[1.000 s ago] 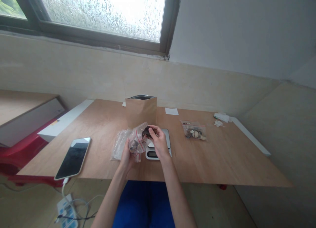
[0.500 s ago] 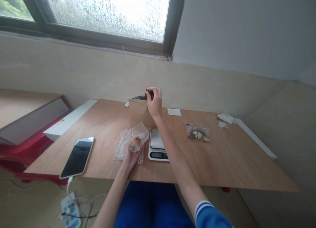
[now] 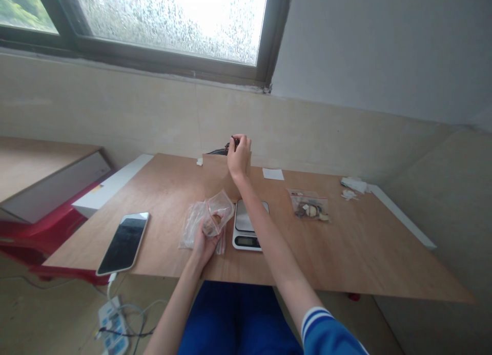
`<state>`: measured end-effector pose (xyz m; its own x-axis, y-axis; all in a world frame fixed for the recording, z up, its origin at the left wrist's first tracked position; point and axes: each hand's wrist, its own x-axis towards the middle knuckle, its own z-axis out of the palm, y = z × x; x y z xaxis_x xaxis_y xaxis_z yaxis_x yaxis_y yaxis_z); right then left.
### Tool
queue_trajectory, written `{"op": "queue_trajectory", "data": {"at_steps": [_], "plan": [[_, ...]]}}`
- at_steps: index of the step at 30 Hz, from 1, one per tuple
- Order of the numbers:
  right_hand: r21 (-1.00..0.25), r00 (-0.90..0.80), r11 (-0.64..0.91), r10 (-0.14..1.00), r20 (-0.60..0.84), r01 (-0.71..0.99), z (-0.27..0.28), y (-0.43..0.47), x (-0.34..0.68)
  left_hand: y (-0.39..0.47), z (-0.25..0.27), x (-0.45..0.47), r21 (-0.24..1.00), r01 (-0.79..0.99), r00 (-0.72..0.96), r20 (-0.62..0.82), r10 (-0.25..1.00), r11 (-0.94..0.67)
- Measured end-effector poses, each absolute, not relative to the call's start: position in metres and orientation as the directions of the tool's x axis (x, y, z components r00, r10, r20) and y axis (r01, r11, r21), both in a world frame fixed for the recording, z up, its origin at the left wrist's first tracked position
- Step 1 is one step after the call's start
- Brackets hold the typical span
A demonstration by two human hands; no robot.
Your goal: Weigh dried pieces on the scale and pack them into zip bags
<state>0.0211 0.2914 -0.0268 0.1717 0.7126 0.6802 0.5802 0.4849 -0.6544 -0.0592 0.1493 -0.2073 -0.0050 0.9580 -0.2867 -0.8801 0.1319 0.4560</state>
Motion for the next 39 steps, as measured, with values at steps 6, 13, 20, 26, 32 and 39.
{"op": "queue_trajectory", "data": {"at_steps": [6, 13, 20, 26, 32, 39], "plan": [[-0.548, -0.139, 0.561, 0.766, 0.627, 0.62, -0.028, 0.289, 0.016, 0.149, -0.207, -0.059, 0.473, -0.873, -0.02, -0.28, 0.96, 0.12], [-0.554, -0.184, 0.482, 0.842, 0.508, 0.679, -0.021, 0.289, 0.018, 0.147, -0.201, -0.058, 0.507, -0.854, -0.026, -0.267, 0.963, 0.118], [-0.461, -0.281, 0.48, 0.855, 0.435, 0.746, -0.022, 0.292, 0.017, 0.148, -0.202, -0.058, 0.494, -0.862, -0.027, -0.276, 0.961, 0.118], [-0.502, -0.37, 0.64, 0.758, 0.538, 0.581, -0.026, 0.292, 0.026, 0.148, -0.203, -0.059, 0.495, -0.86, -0.026, -0.282, 0.959, 0.122], [-0.455, -0.392, 0.596, 0.792, 0.467, 0.662, -0.024, 0.287, 0.039, 0.148, -0.204, -0.059, 0.487, -0.865, -0.021, -0.275, 0.961, 0.12], [-0.581, -0.401, 0.67, 0.743, 0.536, 0.463, -0.02, 0.226, 0.048, 0.145, -0.196, -0.056, 0.555, -0.828, -0.065, -0.248, 0.967, 0.086]]}}
